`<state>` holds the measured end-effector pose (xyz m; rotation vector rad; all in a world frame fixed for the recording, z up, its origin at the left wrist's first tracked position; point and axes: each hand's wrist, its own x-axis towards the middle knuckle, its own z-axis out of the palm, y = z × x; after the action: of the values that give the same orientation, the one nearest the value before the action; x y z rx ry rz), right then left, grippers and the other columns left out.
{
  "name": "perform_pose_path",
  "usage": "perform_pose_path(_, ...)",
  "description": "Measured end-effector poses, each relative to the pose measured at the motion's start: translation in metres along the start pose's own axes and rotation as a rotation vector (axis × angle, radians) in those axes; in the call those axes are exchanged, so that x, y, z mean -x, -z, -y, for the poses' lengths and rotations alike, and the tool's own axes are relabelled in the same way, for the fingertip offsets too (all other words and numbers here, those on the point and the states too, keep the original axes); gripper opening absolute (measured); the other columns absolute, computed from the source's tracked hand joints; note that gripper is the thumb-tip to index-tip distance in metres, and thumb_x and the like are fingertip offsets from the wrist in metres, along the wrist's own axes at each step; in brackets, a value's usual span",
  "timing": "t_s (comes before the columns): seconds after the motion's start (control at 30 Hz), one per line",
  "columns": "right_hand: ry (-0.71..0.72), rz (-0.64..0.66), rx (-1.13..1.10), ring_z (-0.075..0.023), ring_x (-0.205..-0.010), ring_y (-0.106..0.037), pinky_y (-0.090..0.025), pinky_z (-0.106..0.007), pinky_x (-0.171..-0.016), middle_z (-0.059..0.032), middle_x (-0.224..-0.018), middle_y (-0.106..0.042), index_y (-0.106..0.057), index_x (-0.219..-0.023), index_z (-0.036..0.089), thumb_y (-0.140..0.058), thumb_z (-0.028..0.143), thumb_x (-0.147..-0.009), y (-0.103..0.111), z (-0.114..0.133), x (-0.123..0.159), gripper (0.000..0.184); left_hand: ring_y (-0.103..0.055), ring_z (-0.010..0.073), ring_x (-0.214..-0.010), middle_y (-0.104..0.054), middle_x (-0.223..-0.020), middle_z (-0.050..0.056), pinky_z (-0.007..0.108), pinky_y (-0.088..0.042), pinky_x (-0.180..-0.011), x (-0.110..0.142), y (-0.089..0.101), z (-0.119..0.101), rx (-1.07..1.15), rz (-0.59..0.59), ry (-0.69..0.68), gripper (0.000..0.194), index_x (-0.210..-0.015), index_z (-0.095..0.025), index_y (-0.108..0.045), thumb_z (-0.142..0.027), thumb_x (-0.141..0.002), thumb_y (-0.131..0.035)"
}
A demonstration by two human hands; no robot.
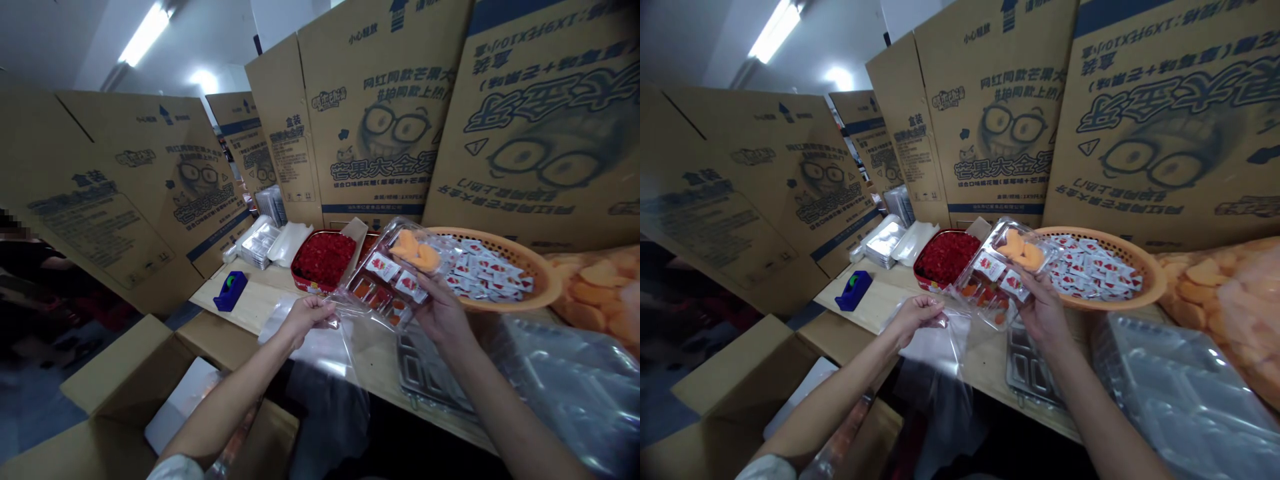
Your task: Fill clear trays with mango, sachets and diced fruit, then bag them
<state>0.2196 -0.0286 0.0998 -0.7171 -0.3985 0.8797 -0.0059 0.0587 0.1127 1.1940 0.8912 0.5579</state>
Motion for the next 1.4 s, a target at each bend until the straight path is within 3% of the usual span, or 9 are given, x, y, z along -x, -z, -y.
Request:
perform_pose_path(0.13,-0.034,0.017,0.004,-0.0156,-0.082,-0.066,-0.056,-0.022,-0.062,0.0010,-0.098,-0.070,-0.069,-0.092,0.024,-0.073,0.021,-0.063,-0.003,-0.002,0.000,0.029,-0.064,0.0151,-0.058,-0.068,-0.067,0.006,0.028,-0.050,-0.064,0.002,0.002,-0.002,-0.043,0.067,0.035,0.044,-0.071,-0.013,-0.057,-0.046,-0.053,-0.079)
perform_pose_path(0.37,-0.123,0.024,0.066,-0.0143,-0.079,-0.066,-0.056,-0.021,-0.061,0.0015,-0.093,-0.071,-0.067,-0.091,0.024,-0.073,0.021,-0.063,-0.016,-0.005,0.004,0.028,-0.066,0.0192,-0.065,-0.069,-0.077,0.010,0.031,-0.051,-0.064,0.005,0.002,-0.007,-0.035,0.303,0.116,0.047,-0.088,-0.013,-0.061,-0.050,-0.062,-0.073)
perform_pose_path(0.47,-0.151,0.061,0.101,-0.0145,-0.076,-0.065,-0.056,-0.023,-0.061,0.0009,-0.090,-0.071,-0.066,-0.087,0.023,-0.074,0.023,-0.062,-0.023,-0.005,0.008,0.026,-0.066,0.0199,-0.073,-0.069,-0.087,0.010,0.030,-0.050,-0.063,0.003,0.000,-0.006,-0.005,0.271,0.106,0.044,-0.088,-0.013,-0.063,-0.047,-0.063,-0.073)
perform_pose_path(0.73,-0.254,0.107,0.166,-0.0139,-0.071,-0.064,-0.054,-0.026,-0.067,0.0011,-0.082,-0.069,-0.063,-0.083,0.022,-0.075,0.029,-0.066,-0.029,-0.014,0.020,0.023,-0.060,0.0103,-0.063,-0.066,-0.075,0.003,0.023,-0.049,-0.064,-0.010,-0.005,-0.001,0.346,0.109,0.073,0.029,-0.084,-0.012,-0.066,-0.032,-0.065,-0.075)
perform_pose_path(0.87,-0.230,0.117,0.182,-0.0139,-0.073,-0.063,-0.053,-0.024,-0.067,0.0012,-0.085,-0.069,-0.063,-0.088,0.023,-0.076,0.027,-0.064,-0.032,-0.012,0.022,0.028,-0.061,0.0111,-0.065,-0.067,-0.079,0.004,0.023,-0.049,-0.067,-0.007,-0.004,0.002,0.384,0.197,0.071,0.026,-0.088,-0.013,-0.066,-0.026,-0.067,-0.074)
perform_pose_path(1.03,-0.087,0.099,0.190,-0.0153,-0.096,-0.062,-0.053,-0.022,-0.073,0.0029,-0.112,-0.064,-0.055,-0.114,0.033,-0.077,0.020,-0.061,-0.037,-0.009,0.019,0.059,-0.065,0.0145,-0.067,-0.070,-0.088,0.008,0.026,-0.051,-0.067,-0.001,-0.003,0.006,0.421,0.297,0.164,0.029,-0.095,-0.013,-0.065,-0.022,-0.069,-0.071)
perform_pose_path(1.13,-0.041,-0.005,0.174,-0.0151,-0.101,-0.060,-0.053,-0.021,-0.073,0.0041,-0.118,-0.062,-0.059,-0.108,0.032,-0.074,0.026,-0.065,-0.037,-0.009,0.011,0.046,-0.066,0.0156,-0.068,-0.070,-0.088,0.008,0.026,-0.051,-0.067,0.002,-0.004,0.004,0.449,0.255,0.210,0.023,-0.092,-0.013,-0.066,-0.021,-0.071,-0.068)
perform_pose_path(1.23,-0.051,-0.103,0.166,-0.0135,-0.093,-0.063,-0.054,-0.020,-0.068,0.0055,-0.110,-0.064,-0.060,-0.102,0.032,-0.074,0.027,-0.064,-0.036,-0.006,0.002,0.041,-0.066,0.0156,-0.069,-0.071,-0.088,0.007,0.026,-0.050,-0.069,0.005,-0.004,0.003,0.452,0.246,0.218,0.023,-0.094,-0.012,-0.066,-0.018,-0.072,-0.067)
perform_pose_path(1.4,-0.100,-0.001,0.314,-0.0132,-0.080,-0.063,-0.051,-0.020,-0.059,0.0054,-0.097,-0.067,-0.064,-0.097,0.030,-0.075,0.026,-0.058,-0.031,-0.004,-0.004,0.041,-0.065,0.0159,-0.065,-0.070,-0.078,0.007,0.029,-0.051,-0.071,0.006,-0.003,0.001,0.478,0.207,0.323,0.019,-0.090,-0.011,-0.065,-0.022,-0.075,-0.065)
